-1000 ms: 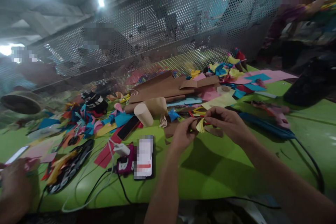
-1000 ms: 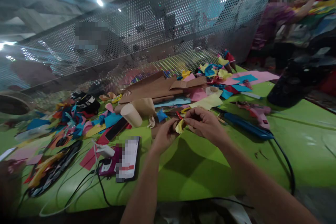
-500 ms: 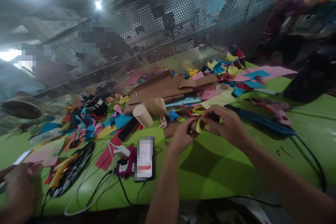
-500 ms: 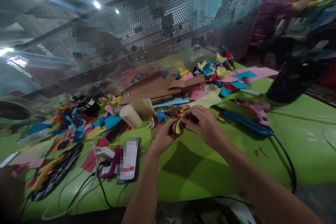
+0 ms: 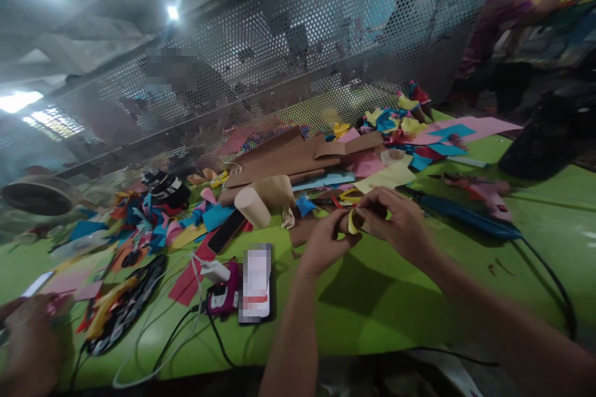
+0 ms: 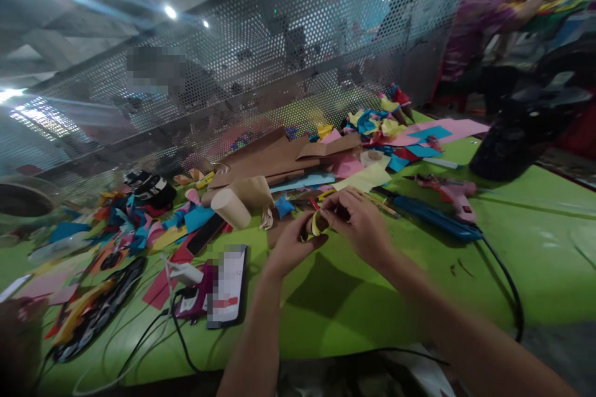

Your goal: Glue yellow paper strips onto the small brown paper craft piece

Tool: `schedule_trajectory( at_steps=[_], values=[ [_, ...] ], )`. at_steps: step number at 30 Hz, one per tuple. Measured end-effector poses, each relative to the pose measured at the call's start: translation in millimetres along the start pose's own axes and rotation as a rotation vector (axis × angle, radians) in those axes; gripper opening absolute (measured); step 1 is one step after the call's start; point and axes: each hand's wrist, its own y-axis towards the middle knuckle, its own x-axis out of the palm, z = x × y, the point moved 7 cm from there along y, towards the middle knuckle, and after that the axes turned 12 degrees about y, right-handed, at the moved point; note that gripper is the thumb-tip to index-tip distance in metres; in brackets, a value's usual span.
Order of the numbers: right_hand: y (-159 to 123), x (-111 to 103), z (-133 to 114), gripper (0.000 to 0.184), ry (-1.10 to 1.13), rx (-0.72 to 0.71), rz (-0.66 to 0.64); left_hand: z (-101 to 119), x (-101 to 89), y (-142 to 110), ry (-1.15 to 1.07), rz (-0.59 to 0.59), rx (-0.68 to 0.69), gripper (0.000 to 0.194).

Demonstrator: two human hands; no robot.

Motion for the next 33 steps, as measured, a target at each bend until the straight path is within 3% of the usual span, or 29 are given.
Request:
schedule_trajectory(
  at_steps=[5, 15, 26, 33],
  values=[
    [-0.6, -0.6, -6.8, 0.009, -0.025, -0.038, 0.033, 8.0, -2.6, -3.4, -0.041, -0.023, -0.027, 0.044],
    [-2.8, 0.9, -10.4, 0.012, -0.03, -0.036, 0.021, 6.9, -3.3, -4.9, -0.156, -0.073, -0.013, 0.065],
    [-3.2, 1.0, -11.5, 0.012, -0.004, -0.091, 0.043, -1.0, -0.8, -3.4, -0.169, -0.061, -0.021, 0.047],
    [-4.2, 3.5, -4.0, 0.011, 0.012, -0.04, 0.019, -0.9, -0.6, -3.6, -0.168, -0.051, -0.026, 0.047]
  ],
)
